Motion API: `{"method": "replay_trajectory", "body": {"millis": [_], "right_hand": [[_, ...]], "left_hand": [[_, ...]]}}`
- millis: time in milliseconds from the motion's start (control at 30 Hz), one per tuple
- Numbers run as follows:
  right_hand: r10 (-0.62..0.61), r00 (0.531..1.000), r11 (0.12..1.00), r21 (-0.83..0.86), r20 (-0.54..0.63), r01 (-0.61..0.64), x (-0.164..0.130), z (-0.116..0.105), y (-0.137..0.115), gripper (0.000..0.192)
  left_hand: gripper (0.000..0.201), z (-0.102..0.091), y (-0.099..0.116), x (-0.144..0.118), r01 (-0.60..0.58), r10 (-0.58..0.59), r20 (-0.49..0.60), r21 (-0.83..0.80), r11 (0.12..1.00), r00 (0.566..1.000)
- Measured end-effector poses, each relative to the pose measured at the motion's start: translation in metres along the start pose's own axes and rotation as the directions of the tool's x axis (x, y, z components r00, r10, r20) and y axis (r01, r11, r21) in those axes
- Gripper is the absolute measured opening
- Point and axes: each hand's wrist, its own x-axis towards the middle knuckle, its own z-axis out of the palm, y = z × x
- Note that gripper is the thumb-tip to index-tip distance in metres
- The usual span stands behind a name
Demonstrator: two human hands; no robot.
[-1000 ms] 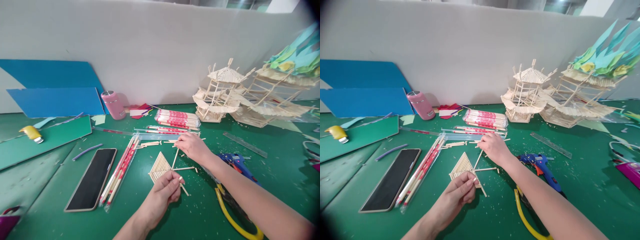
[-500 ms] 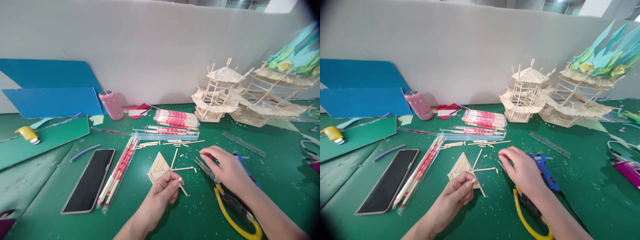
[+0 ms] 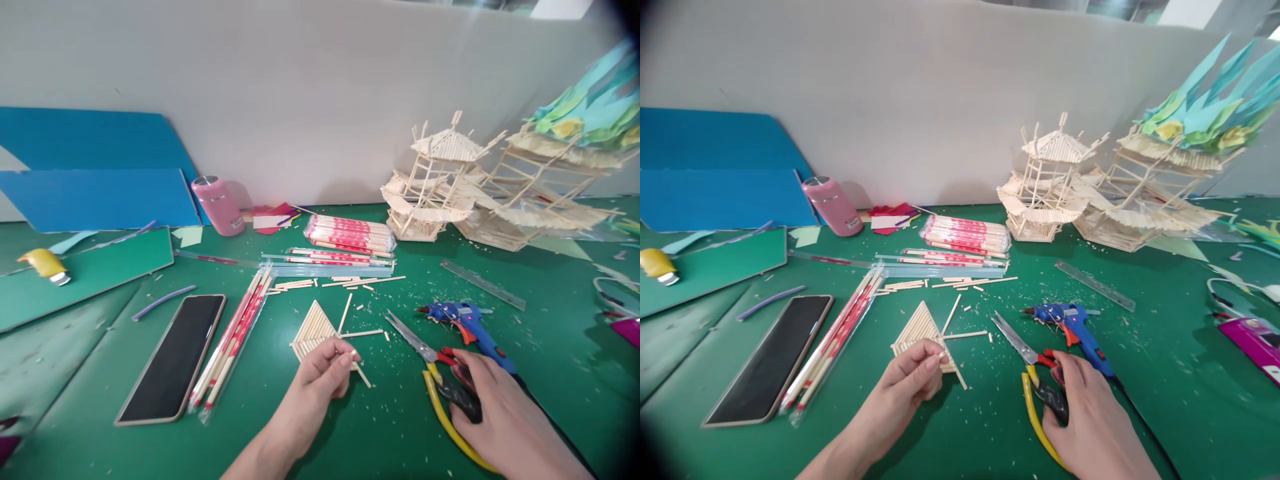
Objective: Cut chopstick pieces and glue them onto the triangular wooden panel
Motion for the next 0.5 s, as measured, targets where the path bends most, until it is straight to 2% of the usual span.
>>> {"method": "replay_trajectory", "body": {"millis": [167, 300, 400, 500], "right_hand": [[0.076, 0.997, 0.996, 0.051, -0.02, -0.075, 0.003, -0.003, 0.003, 0.035], [0.102, 0.994, 0.989, 0.105, 0.026, -0.104, 0.003, -0.002, 0.015, 0.039], [0.148, 0.986, 0.964, 0.212, 0.075, -0.161, -0.001, -0.004, 0.021, 0.041], [0.141, 0.984, 0.913, 0.37, 0.114, -0.173, -0.01, -0.01, 0.011, 0.04]], "left_hand": [[0.021, 0.0, 0.001, 0.0, -0.001, 0.001, -0.015, -0.004, 1.0, 1.0], [0.021, -0.001, 0.001, 0.0, -0.005, 0.005, -0.01, -0.008, 1.0, 1.0], [0.021, -0.001, 0.0, 0.0, -0.014, 0.013, -0.01, -0.015, 1.0, 1.0], [0.018, 0.001, -0.002, -0.002, -0.021, 0.021, -0.005, -0.016, 1.0, 1.0]]}}
